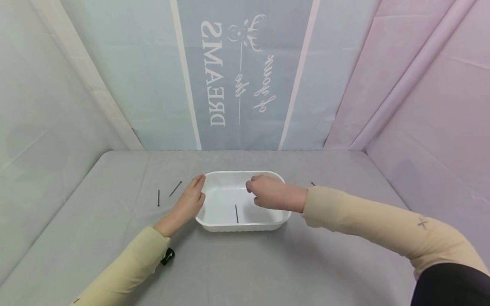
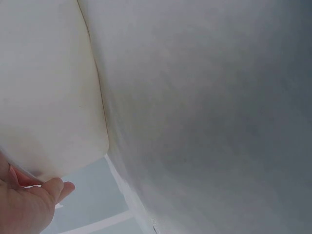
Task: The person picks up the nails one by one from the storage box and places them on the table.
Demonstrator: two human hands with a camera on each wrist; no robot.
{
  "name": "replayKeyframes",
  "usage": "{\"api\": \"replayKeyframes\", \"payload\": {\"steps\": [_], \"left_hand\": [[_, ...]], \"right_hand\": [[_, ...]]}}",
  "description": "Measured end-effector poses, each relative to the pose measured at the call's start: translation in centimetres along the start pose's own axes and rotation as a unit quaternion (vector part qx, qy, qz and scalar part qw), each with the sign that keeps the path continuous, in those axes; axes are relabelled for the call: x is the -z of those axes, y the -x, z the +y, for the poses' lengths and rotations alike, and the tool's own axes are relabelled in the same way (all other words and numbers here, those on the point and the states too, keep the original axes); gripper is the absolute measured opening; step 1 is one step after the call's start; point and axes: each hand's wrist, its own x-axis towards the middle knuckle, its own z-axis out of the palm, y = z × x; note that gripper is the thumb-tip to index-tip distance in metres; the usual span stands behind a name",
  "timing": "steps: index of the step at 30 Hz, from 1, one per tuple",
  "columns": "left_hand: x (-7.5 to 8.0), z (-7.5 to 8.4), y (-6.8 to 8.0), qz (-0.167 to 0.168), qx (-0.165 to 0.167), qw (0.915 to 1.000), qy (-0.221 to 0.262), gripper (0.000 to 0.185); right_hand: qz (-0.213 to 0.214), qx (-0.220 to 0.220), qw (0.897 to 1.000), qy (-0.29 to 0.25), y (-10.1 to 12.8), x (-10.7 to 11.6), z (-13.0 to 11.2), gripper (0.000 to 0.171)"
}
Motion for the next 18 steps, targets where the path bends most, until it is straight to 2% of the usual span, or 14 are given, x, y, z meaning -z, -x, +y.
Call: {"api": "replayKeyframes", "payload": {"steps": [5,11,18], "left_hand": [[0.0,0.0,0.0,-0.001,0.001,1.0000,-0.002,0.050],[0.0,0.0,0.0,-0.001,0.002,1.0000,-0.003,0.050],[0.0,0.0,0.0,-0.002,-0.001,1.0000,-0.005,0.050]], "right_hand": [[0.005,0.016,1.000,-0.001,-0.3,-0.2,-0.4,0.022],[-0.006,0.070,0.997,-0.006,-0.8,-0.6,-0.5,0.024],[-0.024,0.116,0.993,0.024,-1.8,-1.3,-0.6,0.025]]}}
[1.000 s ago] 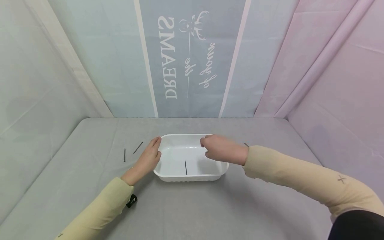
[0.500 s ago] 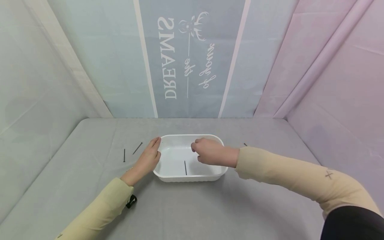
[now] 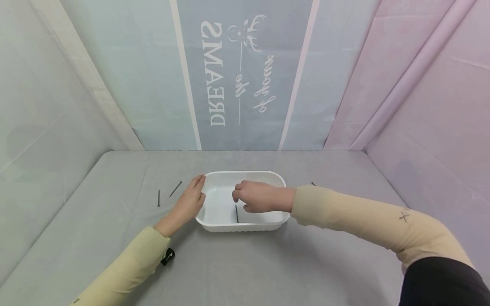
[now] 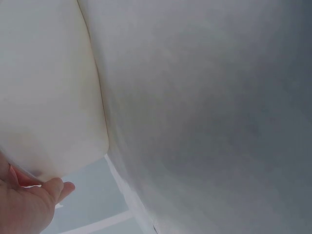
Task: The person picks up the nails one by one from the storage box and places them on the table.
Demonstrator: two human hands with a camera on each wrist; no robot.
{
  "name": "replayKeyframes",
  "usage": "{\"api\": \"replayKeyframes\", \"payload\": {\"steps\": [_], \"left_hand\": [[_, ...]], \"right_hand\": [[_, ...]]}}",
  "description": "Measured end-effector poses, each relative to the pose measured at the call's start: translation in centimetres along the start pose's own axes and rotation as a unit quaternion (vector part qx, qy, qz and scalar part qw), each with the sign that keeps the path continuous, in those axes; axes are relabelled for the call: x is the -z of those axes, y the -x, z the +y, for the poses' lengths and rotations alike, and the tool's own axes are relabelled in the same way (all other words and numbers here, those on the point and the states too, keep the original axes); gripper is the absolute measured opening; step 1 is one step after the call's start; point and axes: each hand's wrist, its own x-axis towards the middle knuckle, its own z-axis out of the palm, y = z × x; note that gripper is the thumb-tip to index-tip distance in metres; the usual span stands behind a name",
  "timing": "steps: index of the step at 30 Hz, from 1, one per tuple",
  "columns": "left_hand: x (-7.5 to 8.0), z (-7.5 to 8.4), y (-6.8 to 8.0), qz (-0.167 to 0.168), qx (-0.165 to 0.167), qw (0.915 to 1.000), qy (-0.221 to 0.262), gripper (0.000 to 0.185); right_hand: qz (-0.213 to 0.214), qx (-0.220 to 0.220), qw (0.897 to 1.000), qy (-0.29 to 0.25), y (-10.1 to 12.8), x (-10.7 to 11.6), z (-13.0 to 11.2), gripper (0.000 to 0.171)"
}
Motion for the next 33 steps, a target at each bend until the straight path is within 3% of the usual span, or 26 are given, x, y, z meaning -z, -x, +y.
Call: {"api": "replayKeyframes", "payload": {"steps": [14,24,33], "left_hand": [[0.2,0.2,0.0,0.001,-0.003,1.0000,-0.001,0.049],[0.1,0.1,0.0,0.007,-0.009,0.9999,-0.004,0.049],[0.1,0.0,0.0,0.009,-0.011,0.9999,0.001,0.049]], "right_hand": [[-0.051,0.039,0.998,0.024,-2.1,-0.3,-0.2,0.027],[-0.058,0.103,0.992,0.046,-3.2,-1.2,0.2,0.024],[-0.110,0.122,0.985,0.054,-4.0,-2.0,-0.1,0.026]]}}
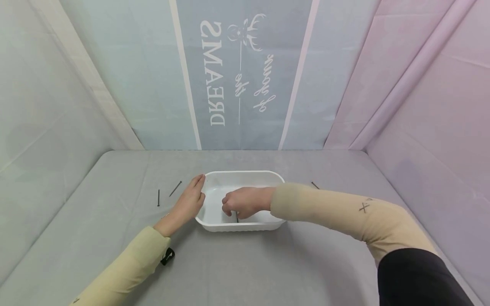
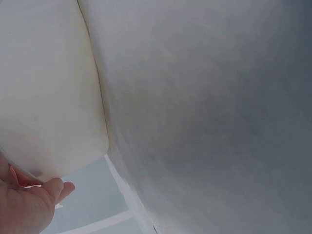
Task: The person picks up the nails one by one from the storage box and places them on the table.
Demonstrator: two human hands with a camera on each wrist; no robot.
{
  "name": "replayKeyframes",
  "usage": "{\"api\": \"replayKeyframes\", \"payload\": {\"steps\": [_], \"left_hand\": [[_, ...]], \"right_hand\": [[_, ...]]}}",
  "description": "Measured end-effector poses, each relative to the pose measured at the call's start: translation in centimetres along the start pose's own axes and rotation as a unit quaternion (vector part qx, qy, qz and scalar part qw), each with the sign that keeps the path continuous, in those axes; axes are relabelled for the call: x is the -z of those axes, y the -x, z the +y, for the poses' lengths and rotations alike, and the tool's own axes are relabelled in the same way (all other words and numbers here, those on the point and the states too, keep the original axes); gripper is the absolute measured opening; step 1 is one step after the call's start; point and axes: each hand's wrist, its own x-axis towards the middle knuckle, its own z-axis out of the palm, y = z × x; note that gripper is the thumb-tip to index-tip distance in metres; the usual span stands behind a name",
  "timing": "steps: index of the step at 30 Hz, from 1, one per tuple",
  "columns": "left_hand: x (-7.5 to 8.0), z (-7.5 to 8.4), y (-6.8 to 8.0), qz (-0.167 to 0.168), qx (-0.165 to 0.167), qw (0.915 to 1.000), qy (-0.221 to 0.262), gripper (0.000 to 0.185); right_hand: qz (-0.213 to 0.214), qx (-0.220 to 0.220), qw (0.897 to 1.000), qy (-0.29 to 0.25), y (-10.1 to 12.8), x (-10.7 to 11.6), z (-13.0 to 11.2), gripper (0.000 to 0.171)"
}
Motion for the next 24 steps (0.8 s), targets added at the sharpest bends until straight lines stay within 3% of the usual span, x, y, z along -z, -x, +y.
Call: {"api": "replayKeyframes", "payload": {"steps": [11,24], "left_hand": [[0.1,0.0,0.0,-0.007,0.003,1.0000,0.000,0.049],[0.1,0.1,0.0,-0.005,0.006,1.0000,-0.006,0.049]], "right_hand": [[-0.013,0.020,1.000,0.008,-0.6,-0.7,0.0,0.024],[-0.010,0.028,1.000,-0.007,-1.1,-1.3,0.2,0.010]]}}
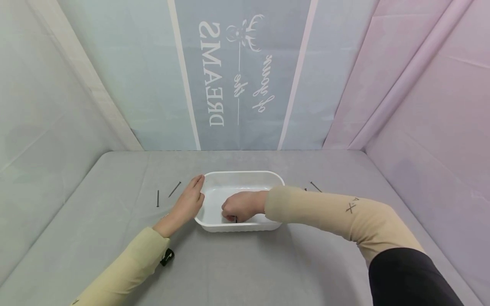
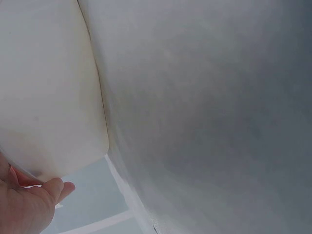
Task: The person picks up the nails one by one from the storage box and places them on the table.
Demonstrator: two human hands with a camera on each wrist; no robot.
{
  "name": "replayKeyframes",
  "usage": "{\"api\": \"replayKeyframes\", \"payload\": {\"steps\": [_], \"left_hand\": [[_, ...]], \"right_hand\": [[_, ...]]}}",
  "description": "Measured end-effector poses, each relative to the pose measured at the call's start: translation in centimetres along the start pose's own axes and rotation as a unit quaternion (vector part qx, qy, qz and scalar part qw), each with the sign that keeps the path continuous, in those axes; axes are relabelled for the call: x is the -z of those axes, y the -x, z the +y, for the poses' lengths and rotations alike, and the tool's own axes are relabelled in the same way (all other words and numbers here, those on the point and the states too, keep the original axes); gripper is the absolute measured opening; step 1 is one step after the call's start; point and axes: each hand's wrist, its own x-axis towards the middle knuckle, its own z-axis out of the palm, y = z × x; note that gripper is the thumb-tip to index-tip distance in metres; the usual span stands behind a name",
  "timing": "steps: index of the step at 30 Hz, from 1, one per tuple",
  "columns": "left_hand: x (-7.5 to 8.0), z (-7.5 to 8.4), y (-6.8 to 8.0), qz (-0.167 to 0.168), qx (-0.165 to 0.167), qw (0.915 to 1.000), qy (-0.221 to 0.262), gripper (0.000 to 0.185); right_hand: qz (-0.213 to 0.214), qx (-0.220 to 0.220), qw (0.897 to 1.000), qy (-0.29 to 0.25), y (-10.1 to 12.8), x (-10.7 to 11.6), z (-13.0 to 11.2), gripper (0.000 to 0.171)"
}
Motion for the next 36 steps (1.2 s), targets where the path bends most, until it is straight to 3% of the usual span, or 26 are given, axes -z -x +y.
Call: {"api": "replayKeyframes", "payload": {"steps": [7,16,23,36], "left_hand": [[0.0,0.3,0.1,0.001,0.006,1.0000,0.002,0.049],[0.0,0.3,0.1,-0.003,0.007,1.0000,0.002,0.050],[0.0,0.3,0.1,-0.004,0.004,0.9999,0.008,0.050],[0.0,0.2,0.0,-0.005,0.005,0.9999,0.011,0.051]], "right_hand": [[0.005,0.010,1.000,-0.011,0.0,-0.2,0.0,0.010],[-0.011,-0.010,1.000,0.001,-0.1,-0.1,-0.1,0.026],[-0.012,-0.031,0.999,0.000,0.2,0.3,0.1,0.016],[0.012,-0.052,0.999,0.004,1.7,1.4,0.6,0.016]]}}
